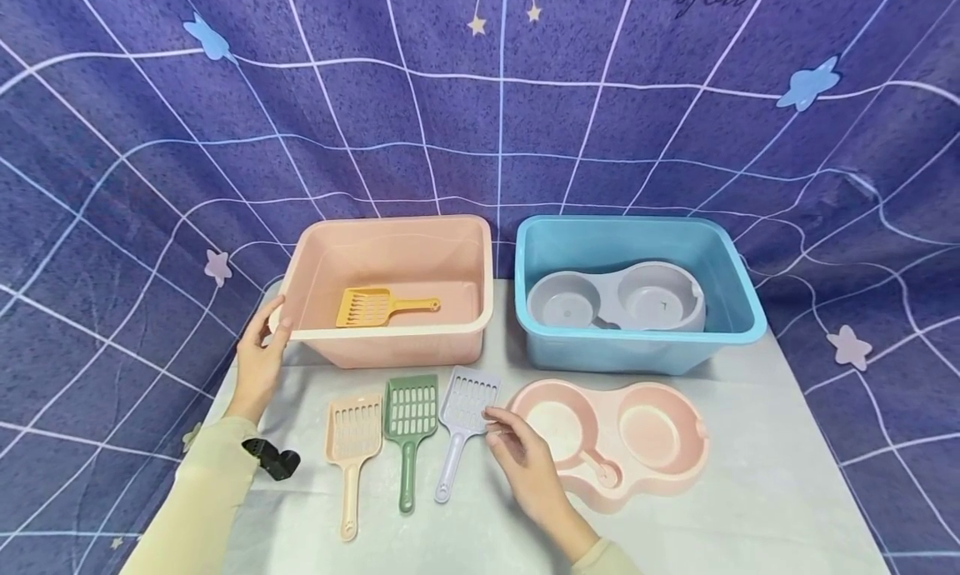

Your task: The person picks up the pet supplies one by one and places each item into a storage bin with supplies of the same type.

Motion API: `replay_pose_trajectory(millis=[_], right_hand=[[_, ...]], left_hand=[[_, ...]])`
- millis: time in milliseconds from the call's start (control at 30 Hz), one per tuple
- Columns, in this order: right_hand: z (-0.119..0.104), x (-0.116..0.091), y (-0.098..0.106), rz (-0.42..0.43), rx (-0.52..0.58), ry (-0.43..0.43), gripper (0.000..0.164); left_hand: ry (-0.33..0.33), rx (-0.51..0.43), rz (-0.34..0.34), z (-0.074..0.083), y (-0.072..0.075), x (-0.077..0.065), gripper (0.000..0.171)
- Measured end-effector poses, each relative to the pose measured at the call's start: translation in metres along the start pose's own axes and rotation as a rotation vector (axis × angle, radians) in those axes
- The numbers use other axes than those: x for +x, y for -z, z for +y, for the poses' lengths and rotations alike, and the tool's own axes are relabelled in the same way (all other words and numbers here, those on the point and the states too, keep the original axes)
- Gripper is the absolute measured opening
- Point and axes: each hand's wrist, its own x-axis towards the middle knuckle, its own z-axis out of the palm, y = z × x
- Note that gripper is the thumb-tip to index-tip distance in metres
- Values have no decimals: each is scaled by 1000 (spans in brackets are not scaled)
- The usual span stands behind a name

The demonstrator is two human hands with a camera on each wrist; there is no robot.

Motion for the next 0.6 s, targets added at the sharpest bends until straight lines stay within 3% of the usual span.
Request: replay_pose_trajectory(millis=[433, 600], right_hand=[[13, -11, -13, -21, 69, -130, 27], [20, -14, -18, -52, 41, -182, 27]], left_hand=[[15, -9, 2, 2, 0, -1, 46], [25, -27, 3, -6, -1, 2, 47]])
